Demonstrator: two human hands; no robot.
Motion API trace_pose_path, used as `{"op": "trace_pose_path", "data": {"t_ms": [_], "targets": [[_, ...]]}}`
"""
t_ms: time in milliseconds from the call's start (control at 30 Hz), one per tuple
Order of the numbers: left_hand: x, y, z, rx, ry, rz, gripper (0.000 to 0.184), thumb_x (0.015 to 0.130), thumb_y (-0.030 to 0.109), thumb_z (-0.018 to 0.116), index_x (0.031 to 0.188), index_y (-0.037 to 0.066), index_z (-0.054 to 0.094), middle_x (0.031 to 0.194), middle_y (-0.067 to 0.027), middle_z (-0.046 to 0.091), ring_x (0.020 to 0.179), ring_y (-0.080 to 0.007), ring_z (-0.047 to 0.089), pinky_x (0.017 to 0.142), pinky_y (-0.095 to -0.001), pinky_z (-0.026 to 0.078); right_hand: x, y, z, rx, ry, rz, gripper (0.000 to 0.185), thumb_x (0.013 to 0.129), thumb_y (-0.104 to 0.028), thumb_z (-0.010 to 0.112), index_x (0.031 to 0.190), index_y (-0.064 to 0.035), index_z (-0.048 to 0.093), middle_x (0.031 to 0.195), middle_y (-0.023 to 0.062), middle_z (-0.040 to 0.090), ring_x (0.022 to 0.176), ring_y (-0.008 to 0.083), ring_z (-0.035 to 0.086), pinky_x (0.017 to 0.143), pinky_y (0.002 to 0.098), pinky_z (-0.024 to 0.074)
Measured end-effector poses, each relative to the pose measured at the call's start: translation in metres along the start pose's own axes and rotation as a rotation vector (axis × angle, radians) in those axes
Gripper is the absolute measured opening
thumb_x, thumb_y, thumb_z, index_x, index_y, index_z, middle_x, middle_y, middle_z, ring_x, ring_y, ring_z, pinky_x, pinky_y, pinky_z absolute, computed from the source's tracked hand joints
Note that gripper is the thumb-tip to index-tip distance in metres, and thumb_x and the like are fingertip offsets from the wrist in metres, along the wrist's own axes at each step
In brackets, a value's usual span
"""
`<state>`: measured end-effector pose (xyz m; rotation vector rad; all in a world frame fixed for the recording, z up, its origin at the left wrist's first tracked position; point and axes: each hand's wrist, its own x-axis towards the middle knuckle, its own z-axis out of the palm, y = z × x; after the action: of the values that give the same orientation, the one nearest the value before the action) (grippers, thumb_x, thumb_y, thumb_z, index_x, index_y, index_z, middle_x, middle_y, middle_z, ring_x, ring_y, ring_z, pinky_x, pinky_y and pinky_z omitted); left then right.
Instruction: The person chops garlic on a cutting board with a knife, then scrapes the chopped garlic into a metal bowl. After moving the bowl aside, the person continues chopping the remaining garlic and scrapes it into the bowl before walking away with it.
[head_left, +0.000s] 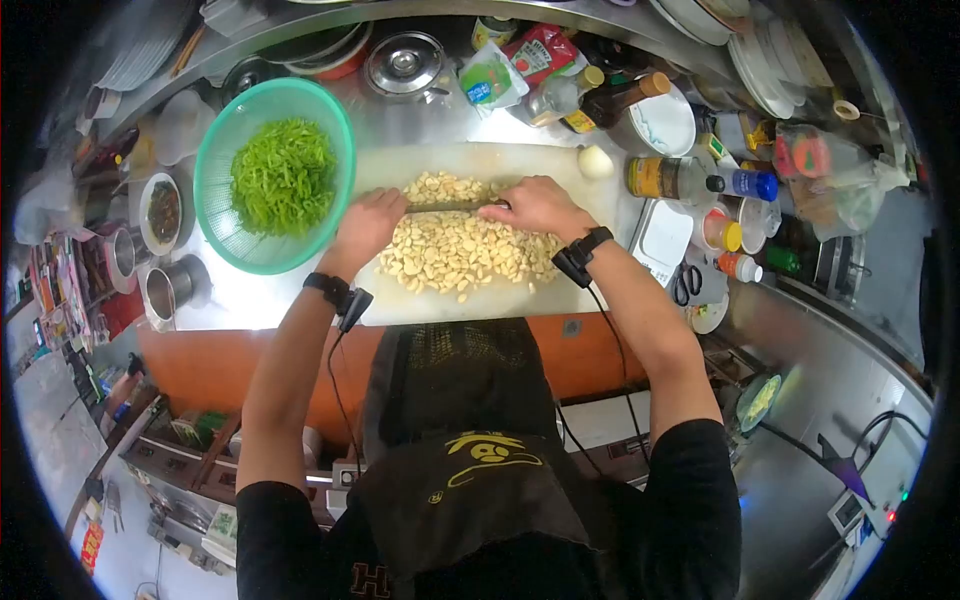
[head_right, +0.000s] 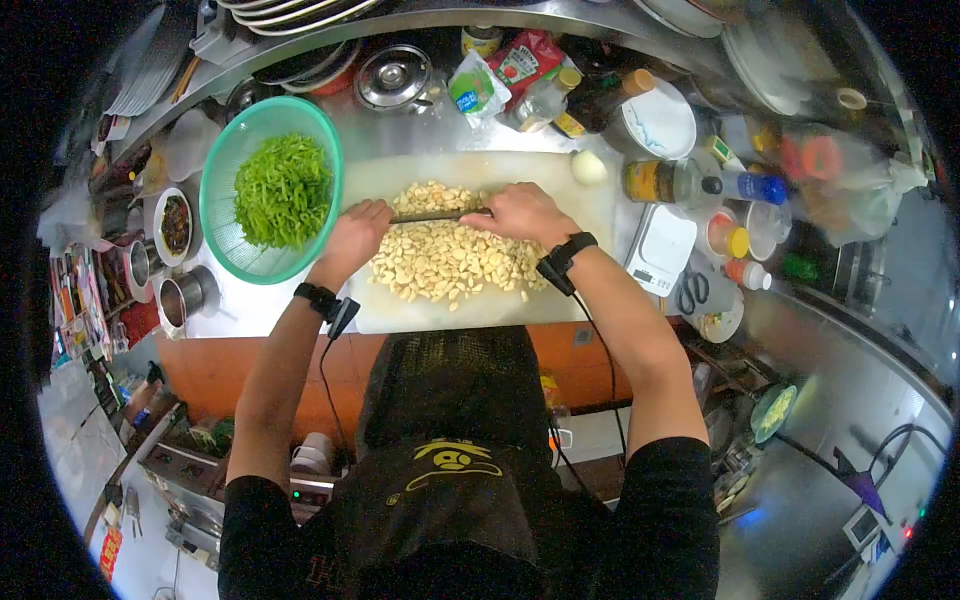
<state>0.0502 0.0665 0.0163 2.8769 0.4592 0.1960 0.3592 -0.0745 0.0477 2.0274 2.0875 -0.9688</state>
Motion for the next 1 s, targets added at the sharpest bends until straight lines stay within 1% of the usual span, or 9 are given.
{"op": "trace_pose_path", "data": {"t_ms": [100, 133, 200, 433, 533, 633, 667, 767, 1000], "targets": [[0.004, 0.004, -0.009, -0.006, 0.102, -0.005, 0.009, 0.085, 0.005, 0.065, 0.093, 0.008, 0.065, 0.094, -0.0060, 0.065, 0.092, -0.0244, 0.068, 0.081, -0.0388, 0.057, -0.011, -0.005, -0.017, 0.005, 0.044, 0.004, 0.079, 0.101, -0.076, 0.051, 0.086, -0.0053, 0.081, 0.080, 0.0210, 0.074, 0.083, 0.0417, 0.073, 0.081, 0.0509, 0.0581], [0.004, 0.004, -0.015, -0.014, -0.024, -0.037, 0.010, 0.087, 0.009, 0.069, 0.095, 0.005, 0.064, 0.097, -0.0101, 0.067, 0.095, -0.0296, 0.068, 0.084, -0.0411, 0.058, -0.010, -0.005, -0.023, 0.007, 0.016, 0.022, 0.078, 0.101, -0.076, 0.051, 0.087, -0.0056, 0.081, 0.080, 0.0211, 0.074, 0.083, 0.0419, 0.073, 0.081, 0.0511, 0.0580], [0.008, 0.002, -0.018, -0.021, -0.071, -0.035, 0.009, 0.088, 0.009, 0.068, 0.095, 0.005, 0.064, 0.098, -0.0103, 0.067, 0.096, -0.0298, 0.068, 0.085, -0.0409, 0.058, -0.008, -0.005, -0.028, 0.015, -0.047, 0.060, 0.077, 0.101, -0.076, 0.051, 0.088, -0.0063, 0.081, 0.081, 0.0214, 0.074, 0.082, 0.0421, 0.073, 0.080, 0.0515, 0.0580], [0.013, 0.002, -0.008, -0.051, -0.093, -0.055, 0.007, 0.089, 0.007, 0.066, 0.095, 0.004, 0.064, 0.098, -0.0110, 0.068, 0.098, -0.0298, 0.068, 0.088, -0.0404, 0.057, -0.002, 0.006, -0.007, 0.018, 0.023, -0.001, 0.073, 0.102, -0.075, 0.051, 0.091, -0.0087, 0.082, 0.083, 0.0202, 0.075, 0.083, 0.0417, 0.073, 0.081, 0.0514, 0.0581], [0.018, 0.005, -0.021, -0.029, 0.003, -0.025, 0.009, 0.088, 0.007, 0.067, 0.096, 0.004, 0.064, 0.098, -0.0113, 0.067, 0.098, -0.0298, 0.068, 0.089, -0.0402, 0.057, -0.014, 0.001, -0.036, 0.035, 0.038, -0.004, 0.073, 0.101, -0.075, 0.051, 0.094, -0.0102, 0.083, 0.085, 0.0201, 0.076, 0.087, 0.0419, 0.074, 0.082, 0.0504, 0.0587], [0.033, -0.002, -0.025, -0.014, -0.012, 0.011, 0.010, 0.086, 0.007, 0.067, 0.096, 0.004, 0.064, 0.098, -0.0115, 0.067, 0.098, -0.0296, 0.068, 0.089, -0.0400, 0.057, -0.004, 0.008, -0.040, -0.006, -0.039, 0.072, 0.073, 0.101, -0.076, 0.051, 0.095, -0.0113, 0.084, 0.085, 0.0193, 0.077, 0.088, 0.0417, 0.074, 0.083, 0.0500, 0.0587], [0.036, -0.004, -0.021, -0.028, -0.091, -0.028, 0.011, 0.085, 0.006, 0.066, 0.096, 0.004, 0.064, 0.098, -0.0116, 0.068, 0.098, -0.0295, 0.068, 0.089, -0.0397, 0.057, 0.001, 0.013, -0.033, 0.011, -0.016, 0.055, 0.074, 0.101, -0.076, 0.050, 0.095, -0.0109, 0.084, 0.086, 0.0187, 0.077, 0.088, 0.0416, 0.074, 0.084, 0.0504, 0.0583], [0.033, -0.007, -0.004, 0.032, -0.045, 0.010, 0.016, 0.084, 0.003, 0.062, 0.099, 0.007, 0.067, 0.097, -0.0076, 0.068, 0.097, -0.0271, 0.068, 0.088, -0.0388, 0.057, 0.011, 0.023, -0.015, 0.004, -0.017, 0.021, 0.074, 0.101, -0.076, 0.051, 0.094, -0.0101, 0.084, 0.086, 0.0188, 0.077, 0.088, 0.0413, 0.074, 0.085, 0.0506, 0.0581], [0.034, -0.005, -0.017, -0.015, -0.042, -0.008, 0.013, 0.086, 0.007, 0.069, 0.098, 0.005, 0.064, 0.100, -0.0108, 0.068, 0.098, -0.0297, 0.068, 0.089, -0.0395, 0.057, -0.007, 0.006, -0.052, 0.002, -0.017, 0.044, 0.074, 0.102, -0.075, 0.050, 0.096, -0.0097, 0.084, 0.086, 0.0191, 0.077, 0.088, 0.0400, 0.074, 0.084, 0.0495, 0.0583]]}}
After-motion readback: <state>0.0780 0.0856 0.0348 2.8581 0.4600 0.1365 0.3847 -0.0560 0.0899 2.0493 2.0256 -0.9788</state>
